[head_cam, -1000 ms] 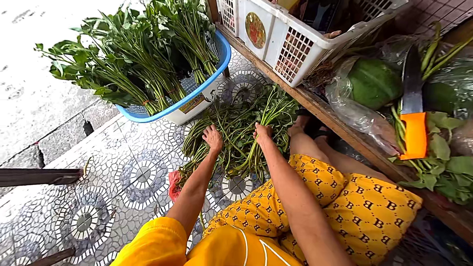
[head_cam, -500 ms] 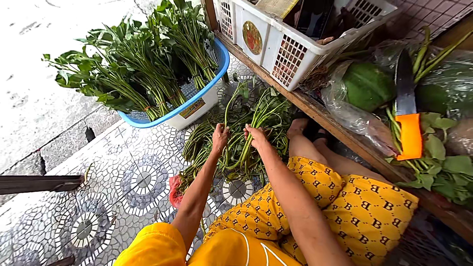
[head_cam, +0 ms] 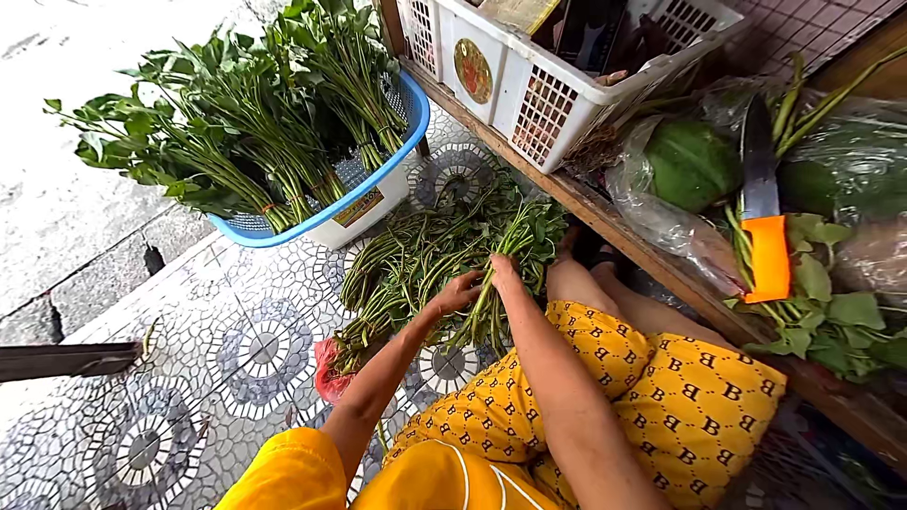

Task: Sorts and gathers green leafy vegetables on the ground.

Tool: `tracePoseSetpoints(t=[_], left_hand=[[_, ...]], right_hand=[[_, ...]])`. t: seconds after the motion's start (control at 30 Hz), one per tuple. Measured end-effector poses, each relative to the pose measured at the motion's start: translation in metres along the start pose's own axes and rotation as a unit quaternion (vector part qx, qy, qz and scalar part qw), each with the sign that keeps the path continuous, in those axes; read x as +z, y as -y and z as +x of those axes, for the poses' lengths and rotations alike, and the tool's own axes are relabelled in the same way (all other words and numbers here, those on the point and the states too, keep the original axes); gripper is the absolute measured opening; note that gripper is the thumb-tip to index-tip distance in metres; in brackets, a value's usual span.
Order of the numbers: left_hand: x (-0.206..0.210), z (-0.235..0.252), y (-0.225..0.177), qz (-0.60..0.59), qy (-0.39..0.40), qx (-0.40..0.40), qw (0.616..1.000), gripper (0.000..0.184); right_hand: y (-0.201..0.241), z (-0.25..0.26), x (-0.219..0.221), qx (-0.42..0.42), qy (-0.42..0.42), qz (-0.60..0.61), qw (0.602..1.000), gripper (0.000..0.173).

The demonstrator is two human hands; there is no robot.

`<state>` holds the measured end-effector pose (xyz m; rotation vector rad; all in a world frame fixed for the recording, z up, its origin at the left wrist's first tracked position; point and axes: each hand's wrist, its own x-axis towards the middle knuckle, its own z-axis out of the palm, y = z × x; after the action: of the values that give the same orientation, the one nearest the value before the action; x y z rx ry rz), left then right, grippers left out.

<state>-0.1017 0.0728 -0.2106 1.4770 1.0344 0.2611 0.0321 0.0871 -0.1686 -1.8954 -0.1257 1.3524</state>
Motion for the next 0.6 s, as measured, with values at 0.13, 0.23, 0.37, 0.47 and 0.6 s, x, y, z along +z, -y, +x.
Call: tracePoseSetpoints(t=[0.13, 0.23, 0.37, 0.47, 0.6], left_hand=[[-0.041, 0.044, 0.04, 0.112, -0.214, -0.064, 0.968, 0.036], [-0.069, 0.072, 0.053, 0.241, -0.222, -0.132, 0.935, 0.048], [-0.075, 0.085, 0.037, 0.294, -0.167, -0.215, 0.916, 0.055], [-0.071, 0.081, 0.031, 0.321, -0.114, -0.262, 0.903, 0.057], [-0.073, 0.064, 0.021, 0.288, -0.174, -0.204, 0.919, 0.043]], right_hand=[[0.01, -0.005, 0.001, -0.009, 0.003, 0.065, 0.998, 0.037], [0.009, -0.004, 0.012, -0.015, 0.024, 0.083, 0.996, 0.04], [0.012, -0.005, 0.018, -0.037, 0.033, 0.083, 0.995, 0.046], [0.011, -0.003, 0.017, -0.049, 0.015, 0.074, 0.996, 0.053], [0.009, -0.004, 0.015, -0.032, -0.011, 0.101, 0.994, 0.051]])
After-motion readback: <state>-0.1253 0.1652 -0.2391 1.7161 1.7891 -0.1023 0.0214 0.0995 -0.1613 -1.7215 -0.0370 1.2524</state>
